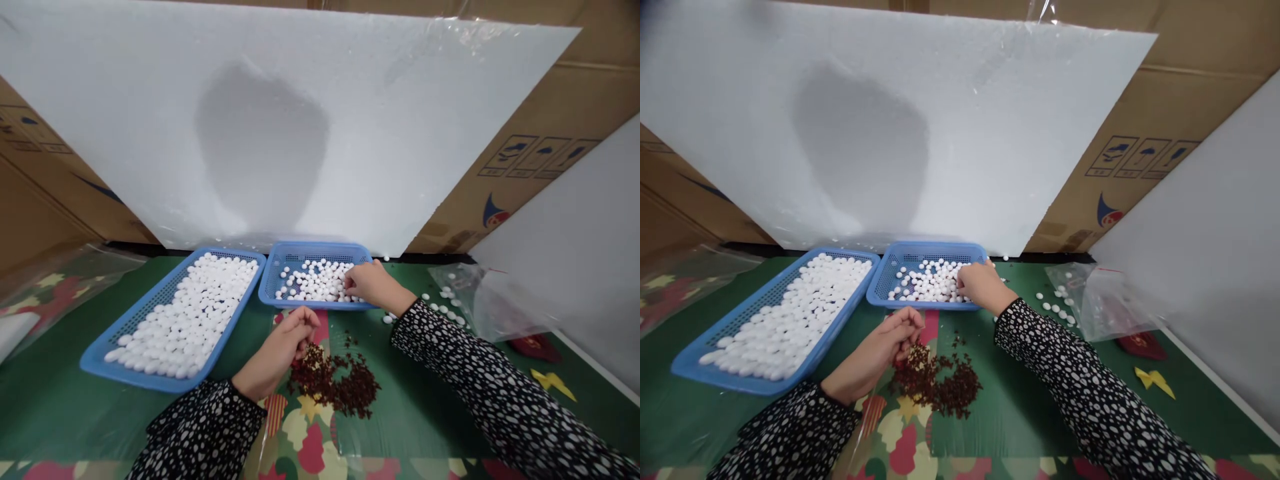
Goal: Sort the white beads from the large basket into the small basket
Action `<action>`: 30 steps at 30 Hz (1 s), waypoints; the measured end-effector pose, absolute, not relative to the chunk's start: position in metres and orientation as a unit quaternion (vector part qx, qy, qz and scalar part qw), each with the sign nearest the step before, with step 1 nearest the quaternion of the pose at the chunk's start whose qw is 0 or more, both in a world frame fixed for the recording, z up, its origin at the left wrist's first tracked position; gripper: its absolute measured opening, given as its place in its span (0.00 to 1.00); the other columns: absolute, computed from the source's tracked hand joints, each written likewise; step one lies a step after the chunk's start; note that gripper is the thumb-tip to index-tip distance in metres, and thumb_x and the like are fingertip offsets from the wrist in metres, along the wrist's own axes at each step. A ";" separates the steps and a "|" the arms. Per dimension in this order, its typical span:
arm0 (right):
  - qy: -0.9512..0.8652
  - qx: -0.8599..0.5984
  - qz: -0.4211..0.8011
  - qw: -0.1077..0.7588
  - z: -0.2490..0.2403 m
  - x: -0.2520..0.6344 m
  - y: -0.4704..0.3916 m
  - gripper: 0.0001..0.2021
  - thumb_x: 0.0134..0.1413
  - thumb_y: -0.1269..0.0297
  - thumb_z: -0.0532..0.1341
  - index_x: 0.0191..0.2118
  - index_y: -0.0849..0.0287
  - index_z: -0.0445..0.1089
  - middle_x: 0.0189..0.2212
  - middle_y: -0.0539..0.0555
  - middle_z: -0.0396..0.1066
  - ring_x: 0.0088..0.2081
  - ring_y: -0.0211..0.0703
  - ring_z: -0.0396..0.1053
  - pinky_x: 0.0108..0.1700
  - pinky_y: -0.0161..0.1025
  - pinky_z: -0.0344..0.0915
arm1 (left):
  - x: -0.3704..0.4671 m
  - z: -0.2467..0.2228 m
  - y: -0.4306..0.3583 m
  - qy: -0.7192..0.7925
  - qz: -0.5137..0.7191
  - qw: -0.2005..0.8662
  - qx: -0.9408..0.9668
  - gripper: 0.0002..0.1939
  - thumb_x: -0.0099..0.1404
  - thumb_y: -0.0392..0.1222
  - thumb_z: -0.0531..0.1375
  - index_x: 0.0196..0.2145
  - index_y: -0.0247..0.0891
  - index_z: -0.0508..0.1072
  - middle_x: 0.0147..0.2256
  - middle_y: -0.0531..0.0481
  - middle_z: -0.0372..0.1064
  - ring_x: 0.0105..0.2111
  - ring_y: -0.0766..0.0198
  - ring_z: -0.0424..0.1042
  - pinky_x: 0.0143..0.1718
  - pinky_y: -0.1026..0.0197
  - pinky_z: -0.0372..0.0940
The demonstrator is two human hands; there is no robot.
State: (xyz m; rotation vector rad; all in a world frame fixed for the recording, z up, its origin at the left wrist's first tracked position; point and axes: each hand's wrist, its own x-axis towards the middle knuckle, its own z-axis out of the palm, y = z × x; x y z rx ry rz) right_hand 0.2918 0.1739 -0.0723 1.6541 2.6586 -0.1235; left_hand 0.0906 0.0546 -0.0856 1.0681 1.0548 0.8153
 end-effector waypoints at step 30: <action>0.702 0.314 -0.462 -0.442 -0.084 0.283 0.091 0.09 0.59 0.67 0.63 0.41 0.56 0.62 0.32 0.49 0.71 0.34 0.42 0.70 0.39 0.39 0.66 | 0.096 -0.088 0.051 0.399 0.403 0.696 0.442 0.13 0.67 0.50 0.57 0.35 0.37 0.61 0.31 0.49 0.71 0.24 0.69 0.53 0.25 0.65 0.48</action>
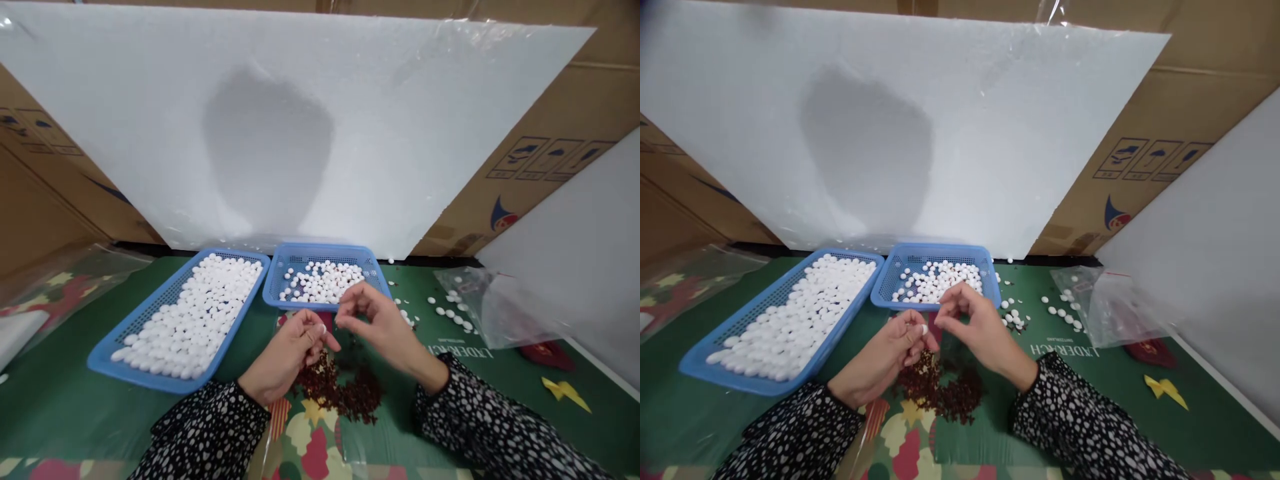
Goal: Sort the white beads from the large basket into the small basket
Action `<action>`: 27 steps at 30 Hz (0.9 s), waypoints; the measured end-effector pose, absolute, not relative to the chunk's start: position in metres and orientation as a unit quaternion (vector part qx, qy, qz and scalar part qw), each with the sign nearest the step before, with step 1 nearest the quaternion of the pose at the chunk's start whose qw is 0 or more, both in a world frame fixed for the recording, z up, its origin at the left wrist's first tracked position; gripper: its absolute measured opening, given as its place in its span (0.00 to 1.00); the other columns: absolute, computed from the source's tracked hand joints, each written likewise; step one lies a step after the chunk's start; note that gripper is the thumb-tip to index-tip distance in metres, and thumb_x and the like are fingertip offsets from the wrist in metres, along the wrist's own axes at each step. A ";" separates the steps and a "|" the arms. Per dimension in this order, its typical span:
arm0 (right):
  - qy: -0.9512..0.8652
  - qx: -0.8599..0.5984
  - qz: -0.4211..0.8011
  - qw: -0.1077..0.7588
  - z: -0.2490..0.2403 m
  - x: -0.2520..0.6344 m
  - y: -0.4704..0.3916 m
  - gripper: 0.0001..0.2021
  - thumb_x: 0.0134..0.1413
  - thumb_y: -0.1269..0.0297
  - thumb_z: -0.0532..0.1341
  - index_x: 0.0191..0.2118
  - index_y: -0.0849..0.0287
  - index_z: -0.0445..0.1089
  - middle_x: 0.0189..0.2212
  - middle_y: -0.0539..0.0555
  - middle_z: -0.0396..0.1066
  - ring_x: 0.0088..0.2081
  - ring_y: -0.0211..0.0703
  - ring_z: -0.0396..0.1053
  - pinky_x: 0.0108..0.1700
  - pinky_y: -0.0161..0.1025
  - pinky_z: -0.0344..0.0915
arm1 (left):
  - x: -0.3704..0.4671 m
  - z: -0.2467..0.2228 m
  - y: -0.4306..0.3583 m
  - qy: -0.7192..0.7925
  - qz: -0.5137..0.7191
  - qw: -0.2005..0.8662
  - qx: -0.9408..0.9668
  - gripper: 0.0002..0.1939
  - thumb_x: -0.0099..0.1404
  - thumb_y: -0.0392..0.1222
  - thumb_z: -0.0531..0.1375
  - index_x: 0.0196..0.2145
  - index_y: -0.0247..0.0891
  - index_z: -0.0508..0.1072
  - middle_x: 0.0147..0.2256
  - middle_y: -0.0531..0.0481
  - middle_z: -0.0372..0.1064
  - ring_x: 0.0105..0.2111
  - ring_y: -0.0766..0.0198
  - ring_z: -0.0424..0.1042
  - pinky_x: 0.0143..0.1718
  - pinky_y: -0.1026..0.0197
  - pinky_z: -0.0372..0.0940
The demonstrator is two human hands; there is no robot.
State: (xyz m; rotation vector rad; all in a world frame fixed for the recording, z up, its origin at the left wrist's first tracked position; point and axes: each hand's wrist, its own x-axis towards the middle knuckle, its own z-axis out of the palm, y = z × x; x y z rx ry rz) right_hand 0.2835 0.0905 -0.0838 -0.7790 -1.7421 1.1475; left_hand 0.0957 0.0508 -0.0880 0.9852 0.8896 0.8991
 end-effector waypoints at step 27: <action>-0.746 -0.280 0.405 0.448 -0.099 0.276 0.070 0.07 0.65 0.62 0.64 0.47 0.51 0.73 0.37 0.51 0.68 0.38 0.45 0.68 0.40 0.41 0.66 | 0.095 -0.096 0.051 0.387 0.406 0.671 0.485 0.15 0.65 0.49 0.61 0.30 0.38 0.59 0.26 0.53 0.69 0.22 0.71 0.53 0.24 0.65 0.46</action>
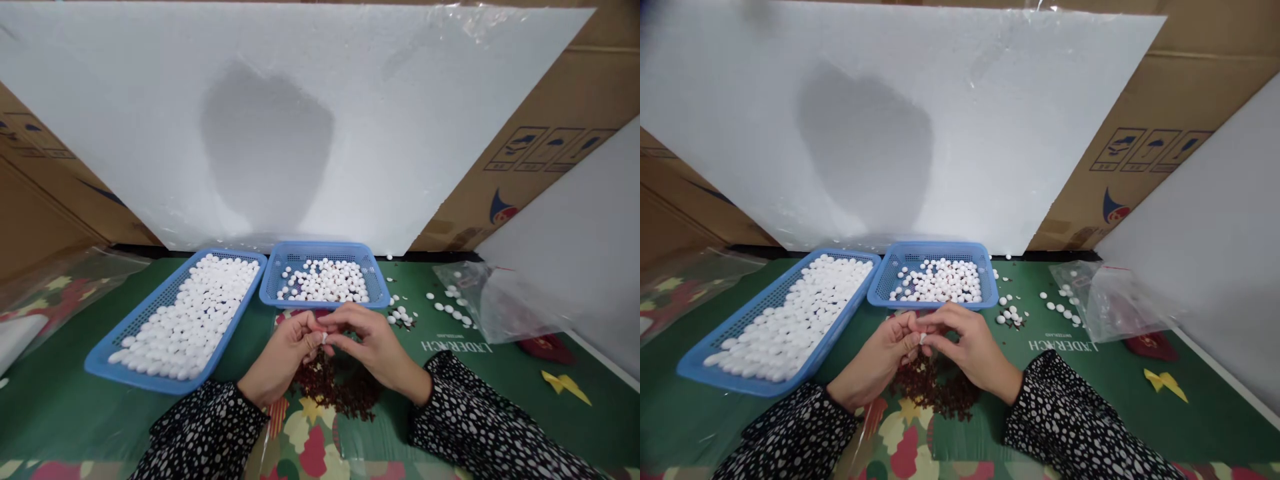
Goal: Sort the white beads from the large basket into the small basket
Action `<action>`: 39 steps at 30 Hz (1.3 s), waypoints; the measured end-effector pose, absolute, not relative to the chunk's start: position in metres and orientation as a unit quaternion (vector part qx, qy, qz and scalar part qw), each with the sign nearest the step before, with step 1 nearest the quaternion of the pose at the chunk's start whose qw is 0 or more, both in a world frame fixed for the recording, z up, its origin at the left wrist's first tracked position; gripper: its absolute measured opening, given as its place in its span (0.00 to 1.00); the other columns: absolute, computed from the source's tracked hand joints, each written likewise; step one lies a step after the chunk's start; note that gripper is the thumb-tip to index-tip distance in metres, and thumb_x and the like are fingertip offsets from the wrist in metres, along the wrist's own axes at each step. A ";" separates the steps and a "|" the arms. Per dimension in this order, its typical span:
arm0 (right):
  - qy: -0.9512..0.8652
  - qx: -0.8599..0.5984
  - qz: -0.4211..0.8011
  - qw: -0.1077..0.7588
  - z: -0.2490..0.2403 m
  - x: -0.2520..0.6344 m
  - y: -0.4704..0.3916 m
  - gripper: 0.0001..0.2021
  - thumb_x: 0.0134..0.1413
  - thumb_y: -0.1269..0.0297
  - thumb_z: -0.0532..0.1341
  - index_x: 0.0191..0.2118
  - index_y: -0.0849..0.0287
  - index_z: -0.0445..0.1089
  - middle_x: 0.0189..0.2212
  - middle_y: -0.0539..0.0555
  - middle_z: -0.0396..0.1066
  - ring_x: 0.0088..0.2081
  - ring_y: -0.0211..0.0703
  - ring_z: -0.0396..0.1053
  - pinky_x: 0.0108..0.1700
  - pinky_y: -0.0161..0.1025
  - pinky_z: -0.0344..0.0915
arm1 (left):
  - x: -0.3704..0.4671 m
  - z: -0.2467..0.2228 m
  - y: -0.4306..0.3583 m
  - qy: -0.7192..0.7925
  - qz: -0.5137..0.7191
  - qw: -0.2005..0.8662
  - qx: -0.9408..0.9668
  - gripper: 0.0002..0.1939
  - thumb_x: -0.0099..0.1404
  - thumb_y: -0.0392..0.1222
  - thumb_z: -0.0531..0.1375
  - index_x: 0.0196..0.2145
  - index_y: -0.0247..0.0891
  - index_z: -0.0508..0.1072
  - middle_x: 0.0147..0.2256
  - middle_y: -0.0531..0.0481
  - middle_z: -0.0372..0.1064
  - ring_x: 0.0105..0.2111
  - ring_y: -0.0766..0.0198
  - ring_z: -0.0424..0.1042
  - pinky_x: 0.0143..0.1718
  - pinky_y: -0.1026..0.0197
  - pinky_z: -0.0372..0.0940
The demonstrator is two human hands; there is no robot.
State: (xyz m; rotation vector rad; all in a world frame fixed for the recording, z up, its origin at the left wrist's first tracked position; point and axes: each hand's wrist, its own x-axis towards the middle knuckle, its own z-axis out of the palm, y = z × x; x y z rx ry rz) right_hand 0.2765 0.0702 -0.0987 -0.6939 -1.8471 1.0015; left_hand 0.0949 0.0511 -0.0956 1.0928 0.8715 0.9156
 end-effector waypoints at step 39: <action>-0.906 -0.353 0.086 0.218 -0.061 0.292 0.181 0.06 0.62 0.73 0.64 0.43 0.61 0.76 0.38 0.54 0.75 0.37 0.43 0.73 0.41 0.33 0.65 | 0.094 -0.086 0.051 0.381 0.391 0.635 0.546 0.04 0.68 0.40 0.55 0.37 0.37 0.63 0.31 0.51 0.67 0.32 0.65 0.67 0.37 0.62 0.60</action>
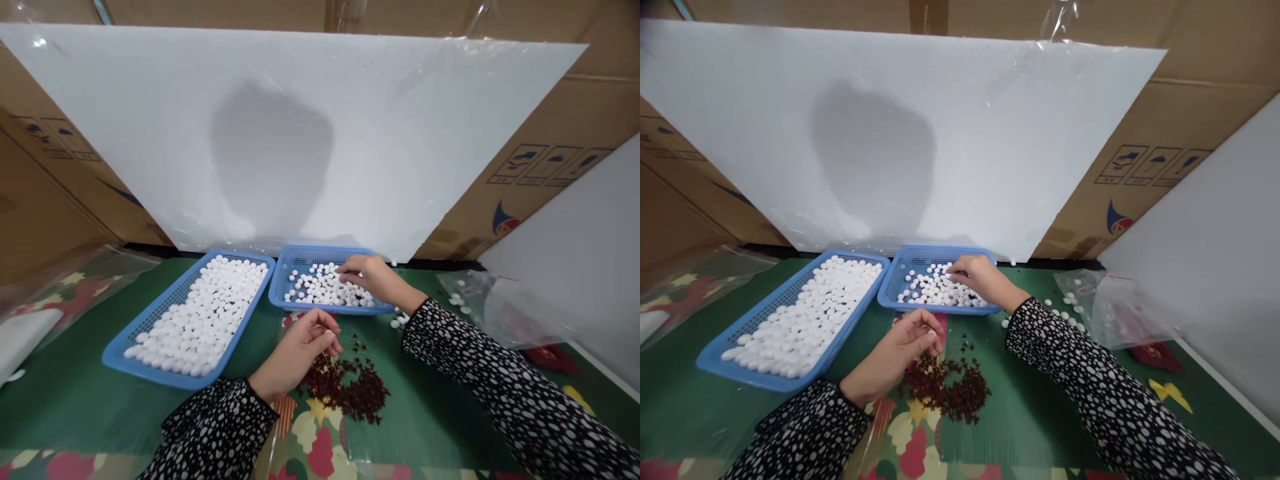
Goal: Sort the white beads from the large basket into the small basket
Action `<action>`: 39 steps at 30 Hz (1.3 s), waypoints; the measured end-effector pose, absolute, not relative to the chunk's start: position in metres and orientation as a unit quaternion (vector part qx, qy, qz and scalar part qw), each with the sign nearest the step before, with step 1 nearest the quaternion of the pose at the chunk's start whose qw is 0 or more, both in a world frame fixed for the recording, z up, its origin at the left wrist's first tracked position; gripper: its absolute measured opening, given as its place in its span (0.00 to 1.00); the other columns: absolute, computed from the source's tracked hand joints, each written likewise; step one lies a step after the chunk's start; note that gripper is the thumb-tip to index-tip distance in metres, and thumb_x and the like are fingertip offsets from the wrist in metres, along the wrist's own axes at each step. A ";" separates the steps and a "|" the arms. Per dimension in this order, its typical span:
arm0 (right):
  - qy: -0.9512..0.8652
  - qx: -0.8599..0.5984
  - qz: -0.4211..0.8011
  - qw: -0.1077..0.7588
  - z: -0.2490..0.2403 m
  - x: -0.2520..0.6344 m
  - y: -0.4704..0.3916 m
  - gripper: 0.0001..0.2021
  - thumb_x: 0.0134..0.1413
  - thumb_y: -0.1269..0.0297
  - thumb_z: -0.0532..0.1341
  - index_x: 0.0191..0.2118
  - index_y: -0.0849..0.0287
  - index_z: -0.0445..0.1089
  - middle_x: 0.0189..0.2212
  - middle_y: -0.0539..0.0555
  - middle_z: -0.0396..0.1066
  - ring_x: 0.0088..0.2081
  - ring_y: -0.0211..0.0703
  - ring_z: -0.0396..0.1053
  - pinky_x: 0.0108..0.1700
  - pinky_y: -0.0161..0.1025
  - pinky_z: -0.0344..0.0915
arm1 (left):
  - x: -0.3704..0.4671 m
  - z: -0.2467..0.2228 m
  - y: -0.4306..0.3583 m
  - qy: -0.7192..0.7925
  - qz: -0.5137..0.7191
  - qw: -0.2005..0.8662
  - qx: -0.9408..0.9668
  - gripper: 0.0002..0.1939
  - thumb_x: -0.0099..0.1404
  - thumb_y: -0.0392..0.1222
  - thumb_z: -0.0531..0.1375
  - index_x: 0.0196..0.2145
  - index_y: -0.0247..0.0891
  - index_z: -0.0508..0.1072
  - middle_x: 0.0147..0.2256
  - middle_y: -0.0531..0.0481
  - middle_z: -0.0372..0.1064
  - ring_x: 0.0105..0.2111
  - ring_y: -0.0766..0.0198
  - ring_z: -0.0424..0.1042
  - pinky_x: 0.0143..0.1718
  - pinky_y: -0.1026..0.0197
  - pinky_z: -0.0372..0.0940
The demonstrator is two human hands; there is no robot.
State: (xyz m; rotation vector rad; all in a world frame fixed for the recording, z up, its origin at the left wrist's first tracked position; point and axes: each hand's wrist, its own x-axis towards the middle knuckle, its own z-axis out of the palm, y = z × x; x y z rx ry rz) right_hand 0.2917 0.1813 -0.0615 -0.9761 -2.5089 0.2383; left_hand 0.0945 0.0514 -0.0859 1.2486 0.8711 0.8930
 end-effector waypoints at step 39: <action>-0.890 -0.373 0.186 0.183 -0.120 0.314 0.072 0.07 0.60 0.77 0.65 0.41 0.59 0.74 0.34 0.51 0.66 0.36 0.43 0.67 0.37 0.35 0.62 | 0.097 -0.108 0.063 0.449 0.363 0.589 0.565 0.08 0.58 0.38 0.64 0.37 0.36 0.72 0.36 0.50 0.72 0.38 0.63 0.72 0.42 0.60 0.64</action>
